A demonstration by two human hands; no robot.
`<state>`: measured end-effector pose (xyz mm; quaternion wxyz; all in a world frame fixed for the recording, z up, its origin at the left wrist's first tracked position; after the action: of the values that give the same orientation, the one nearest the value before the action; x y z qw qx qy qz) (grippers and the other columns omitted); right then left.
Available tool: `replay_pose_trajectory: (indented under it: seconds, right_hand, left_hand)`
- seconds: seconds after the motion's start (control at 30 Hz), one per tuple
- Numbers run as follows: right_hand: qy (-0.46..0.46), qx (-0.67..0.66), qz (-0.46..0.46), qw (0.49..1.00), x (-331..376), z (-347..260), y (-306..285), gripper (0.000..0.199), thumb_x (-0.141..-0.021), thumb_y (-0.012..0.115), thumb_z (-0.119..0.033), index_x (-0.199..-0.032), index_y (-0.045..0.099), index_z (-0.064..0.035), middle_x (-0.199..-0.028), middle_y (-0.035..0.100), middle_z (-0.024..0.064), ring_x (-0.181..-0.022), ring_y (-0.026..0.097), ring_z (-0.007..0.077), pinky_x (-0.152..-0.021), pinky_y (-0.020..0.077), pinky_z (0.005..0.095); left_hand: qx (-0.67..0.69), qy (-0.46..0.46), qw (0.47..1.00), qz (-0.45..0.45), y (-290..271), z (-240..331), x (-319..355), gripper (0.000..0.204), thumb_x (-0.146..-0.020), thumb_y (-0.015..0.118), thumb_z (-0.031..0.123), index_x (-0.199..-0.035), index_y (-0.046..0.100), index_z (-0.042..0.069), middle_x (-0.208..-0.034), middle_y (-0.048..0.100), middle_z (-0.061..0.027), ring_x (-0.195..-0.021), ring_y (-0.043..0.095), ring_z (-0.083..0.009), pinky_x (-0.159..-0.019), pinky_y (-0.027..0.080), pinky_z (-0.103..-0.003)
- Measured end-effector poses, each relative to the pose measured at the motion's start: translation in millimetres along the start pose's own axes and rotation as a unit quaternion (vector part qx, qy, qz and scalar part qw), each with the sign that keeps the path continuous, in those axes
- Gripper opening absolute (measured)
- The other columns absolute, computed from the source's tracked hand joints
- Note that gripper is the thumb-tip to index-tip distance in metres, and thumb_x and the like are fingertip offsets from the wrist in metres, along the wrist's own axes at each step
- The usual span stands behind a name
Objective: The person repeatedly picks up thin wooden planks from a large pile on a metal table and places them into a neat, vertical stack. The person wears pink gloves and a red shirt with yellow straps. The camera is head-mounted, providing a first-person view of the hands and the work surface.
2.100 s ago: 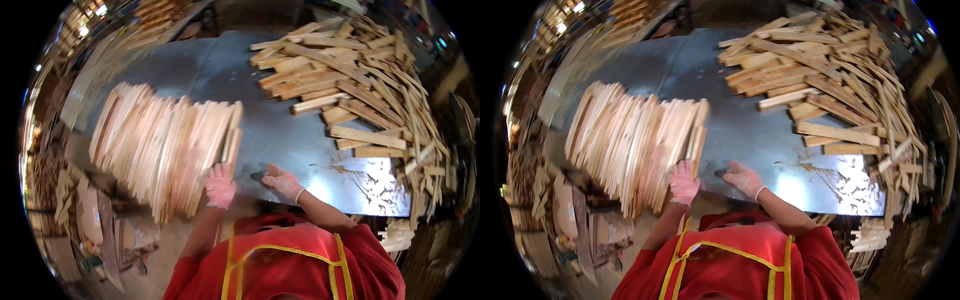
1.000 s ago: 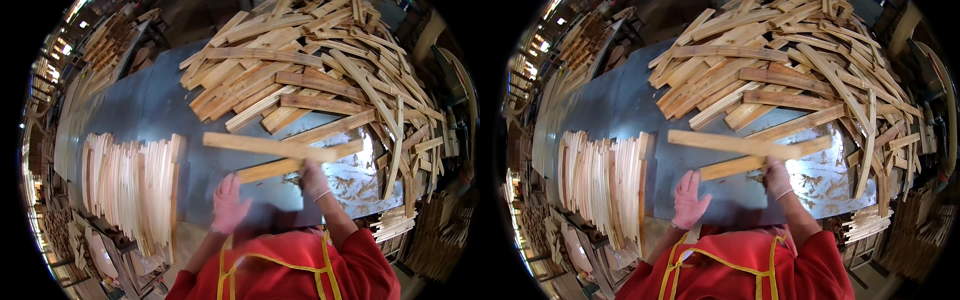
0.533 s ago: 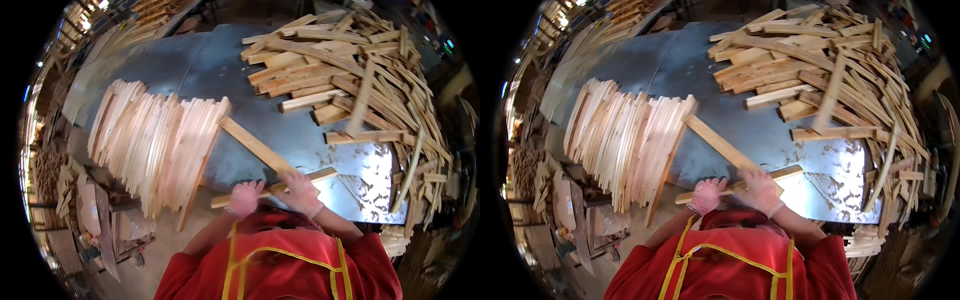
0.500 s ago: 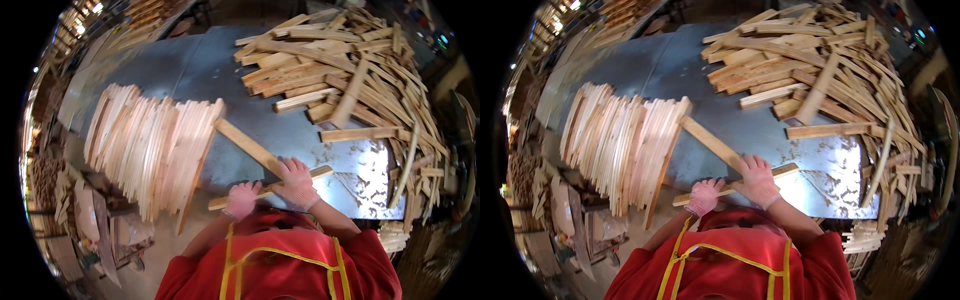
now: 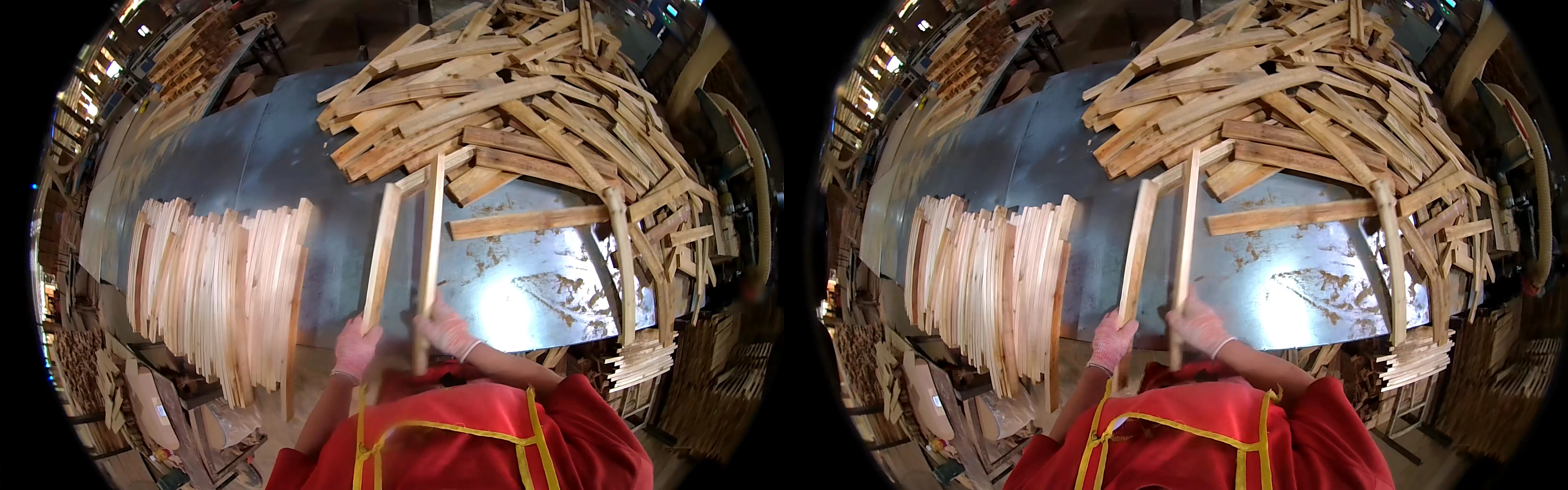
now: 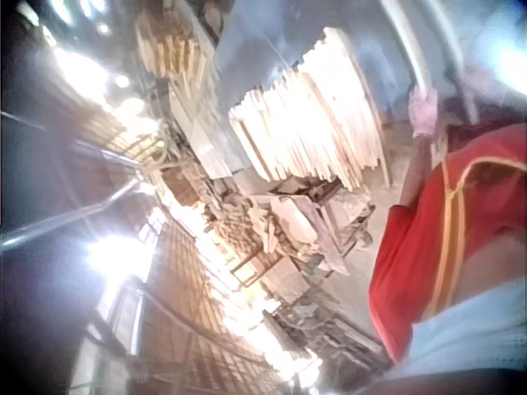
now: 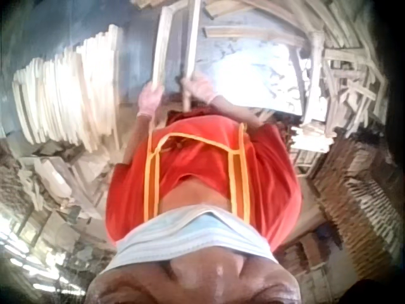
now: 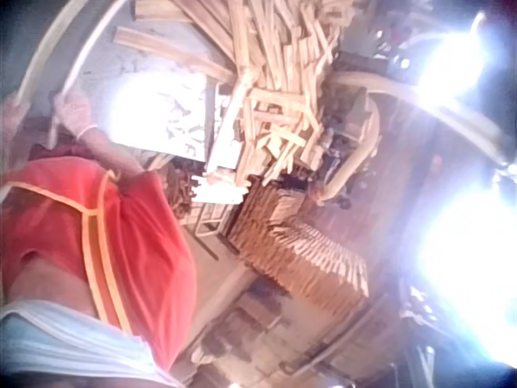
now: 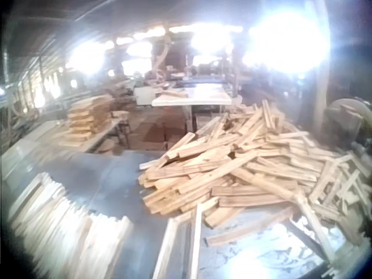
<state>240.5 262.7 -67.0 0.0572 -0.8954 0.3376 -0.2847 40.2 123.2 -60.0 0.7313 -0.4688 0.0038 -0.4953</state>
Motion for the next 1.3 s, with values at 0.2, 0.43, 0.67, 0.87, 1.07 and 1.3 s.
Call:
replay_pose_trajectory:
  seconds: [0.2, 0.43, 0.67, 0.87, 1.07, 1.3]
  right_hand:
    - [-0.198, 0.248, -0.279, 0.906, -21.7, -31.1, -25.7, 0.054, -0.097, 0.065, -0.041, -0.138, 0.06, -0.0061, -0.13, 0.069, 0.0244, -0.122, 0.066, 0.0437, -0.108, 0.0514, 0.0487]
    - [-0.123, 0.227, 0.524, 0.812, -15.3, -6.4, -405.2, 0.067, -0.094, 0.081, -0.034, -0.148, 0.061, 0.0003, -0.138, 0.069, 0.0258, -0.128, 0.066, 0.0406, -0.111, 0.0519, 0.046]
    - [0.056, 0.412, 0.391, 0.821, 91.3, 152.0, -386.7, 0.1, -0.077, 0.091, -0.032, -0.16, 0.045, -0.0009, -0.157, 0.053, 0.0283, -0.141, 0.054, 0.0446, -0.119, 0.0444, 0.0499]
    - [0.221, 0.441, 0.283, 0.823, 62.9, 167.8, -383.7, 0.085, -0.081, 0.081, -0.022, -0.158, 0.047, -0.0095, -0.151, 0.054, 0.0281, -0.135, 0.057, 0.0509, -0.112, 0.0494, 0.0537]
    - [0.099, 0.393, 0.151, 0.902, 30.2, 106.0, -280.1, 0.07, -0.081, 0.078, -0.013, -0.147, 0.055, -0.0033, -0.119, 0.073, 0.022, -0.111, 0.071, 0.0402, -0.098, 0.0576, 0.047]
    - [-0.134, -0.084, 0.107, 0.982, -45.7, -114.0, -88.7, 0.062, -0.095, 0.075, -0.01, -0.149, 0.049, -0.0001, -0.116, 0.07, 0.0111, -0.098, 0.068, 0.0185, -0.082, 0.0575, 0.0331]
  left_hand:
    - [-0.097, -0.07, 0.992, 0.037, 26.7, 81.5, -25.1, 0.085, -0.084, 0.075, 0.05, -0.156, 0.051, 0.011, -0.146, 0.061, -0.021, -0.126, 0.065, -0.0438, -0.108, 0.052, -0.051]
    - [-0.067, -0.08, 0.99, 0.092, 19.3, 63.6, -20.4, 0.067, -0.081, 0.075, 0.036, -0.141, 0.064, 0.01, -0.14, 0.064, -0.0174, -0.119, 0.068, -0.0423, -0.104, 0.054, -0.05]
    - [-0.341, 0.025, 0.89, 0.301, -66.5, -26.8, 15.2, 0.072, -0.081, 0.079, 0.034, -0.146, 0.06, 0.01, -0.144, 0.055, -0.0125, -0.143, 0.047, -0.0369, -0.118, 0.039, -0.058]
    - [-0.35, -0.089, 0.885, 0.293, -99.3, -88.6, 11.7, 0.09, -0.081, 0.081, 0.042, -0.159, 0.047, 0.012, -0.157, 0.049, -0.014, -0.146, 0.046, -0.0386, -0.12, 0.035, -0.061]
    - [-0.233, 0.095, 0.956, 0.149, -49.0, -3.3, 28.9, 0.083, -0.085, 0.075, 0.046, -0.156, 0.049, 0.01, -0.157, 0.048, -0.0174, -0.147, 0.045, -0.0421, -0.12, 0.035, -0.06]
    - [-0.001, 0.181, 0.983, 0.01, 6.3, 64.3, 32.5, 0.083, -0.087, 0.077, 0.043, -0.156, 0.049, 0.005, -0.152, 0.057, -0.0217, -0.139, 0.056, -0.041, -0.117, 0.044, -0.049]
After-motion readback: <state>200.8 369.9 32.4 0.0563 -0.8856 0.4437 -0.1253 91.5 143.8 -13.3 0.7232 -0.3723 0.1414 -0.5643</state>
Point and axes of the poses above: each hand's wrist, its own x-axis away from the middle knuckle, its own y-axis out of the palm, z = x × y, the point moved 7 cm from there along -x, towards the middle knuckle
